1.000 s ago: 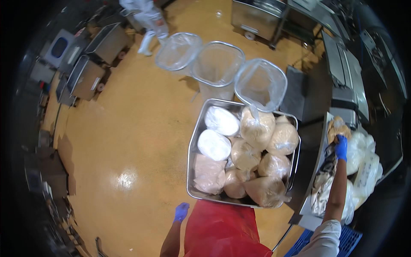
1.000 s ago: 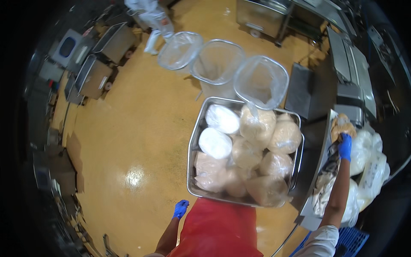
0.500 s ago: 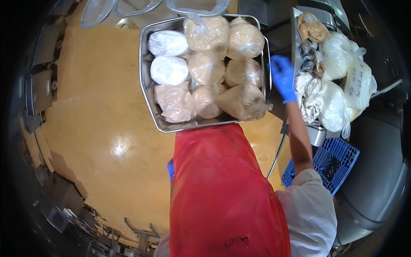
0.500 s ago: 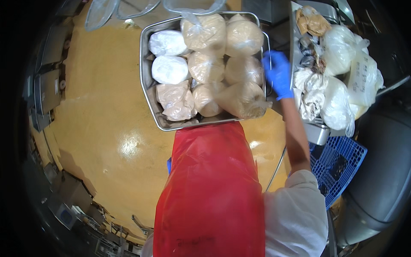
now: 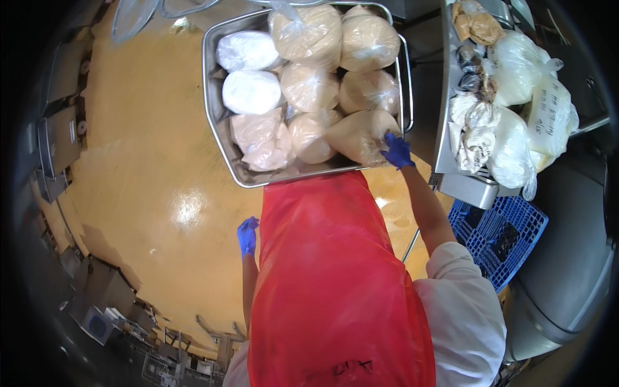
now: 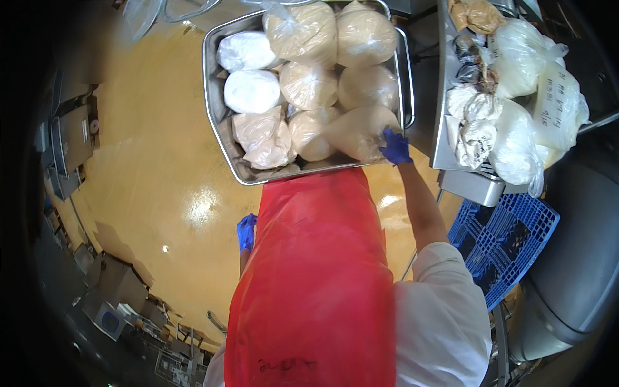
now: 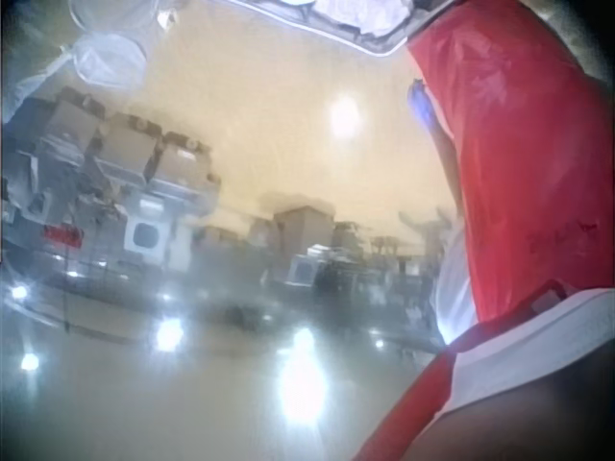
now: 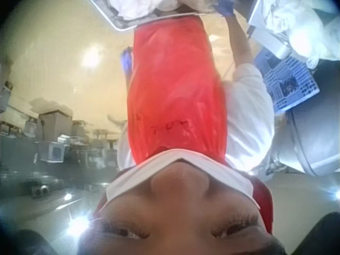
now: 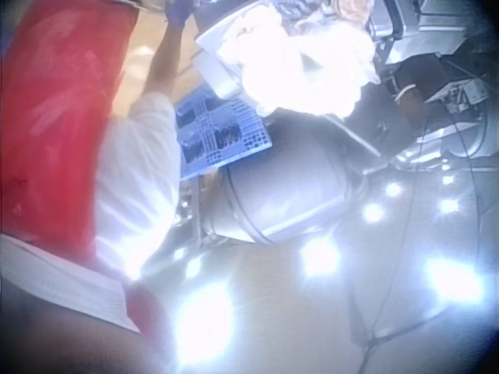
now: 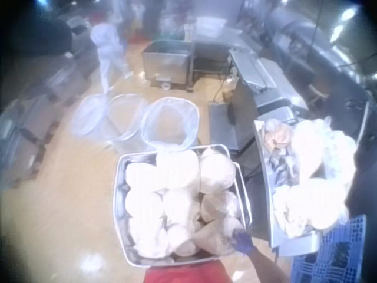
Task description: The person transfers plastic-wrapped food packages from a metal tray onto a scale, then moves them into a blue crate. The person repeats this process, handling each package individually and arranging them in the crate.
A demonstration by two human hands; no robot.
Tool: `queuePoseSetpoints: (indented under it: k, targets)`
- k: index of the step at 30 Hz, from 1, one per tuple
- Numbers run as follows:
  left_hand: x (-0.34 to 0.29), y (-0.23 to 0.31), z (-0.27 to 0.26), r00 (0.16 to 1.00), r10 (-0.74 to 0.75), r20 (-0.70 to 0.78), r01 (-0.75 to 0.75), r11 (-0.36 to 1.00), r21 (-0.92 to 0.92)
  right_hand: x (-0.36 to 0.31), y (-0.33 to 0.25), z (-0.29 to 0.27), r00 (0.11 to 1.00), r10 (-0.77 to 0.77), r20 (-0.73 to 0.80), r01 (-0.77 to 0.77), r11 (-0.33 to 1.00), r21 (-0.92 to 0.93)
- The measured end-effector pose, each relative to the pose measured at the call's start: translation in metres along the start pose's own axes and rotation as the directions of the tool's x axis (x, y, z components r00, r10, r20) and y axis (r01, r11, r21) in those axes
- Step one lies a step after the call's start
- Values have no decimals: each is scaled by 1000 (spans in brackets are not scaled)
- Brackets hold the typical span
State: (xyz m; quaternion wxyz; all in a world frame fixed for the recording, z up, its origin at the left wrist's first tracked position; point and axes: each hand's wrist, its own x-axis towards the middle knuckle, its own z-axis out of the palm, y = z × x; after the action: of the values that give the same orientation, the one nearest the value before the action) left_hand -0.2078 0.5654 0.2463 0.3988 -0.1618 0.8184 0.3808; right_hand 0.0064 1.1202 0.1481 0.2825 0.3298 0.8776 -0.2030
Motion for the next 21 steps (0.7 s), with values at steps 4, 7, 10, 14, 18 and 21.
queuePoseSetpoints:
  k: [4, 7, 10, 14, 18, 21]
  targets:
    - [1, -11, -14, 1000, 20, -17, -20, 1000, -18, -4, -22, -16, 993, 39, 112, -32, 997, -71]
    - [2, -18, -17, 999, 41, 0, -41, 998, -53, -7, -19, -12, 999, 29, 21, -27, 995, -94]
    - [9, -17, -12, 996, 88, 5, -88, 994, -58, -19, -38, -27, 989, 50, -141, -54, 998, -25]
    - [34, 8, -6, 983, 176, 48, -178, 983, 37, -27, -53, -15, 992, 84, -93, -80, 996, 40]
    - [65, 37, -3, 972, 230, 47, -231, 973, 16, -39, -70, -10, 994, 56, -99, -48, 996, 79]
    - [85, 39, 0, 972, 228, 52, -229, 973, 27, -54, -98, -13, 980, -22, -196, 29, 999, 32]
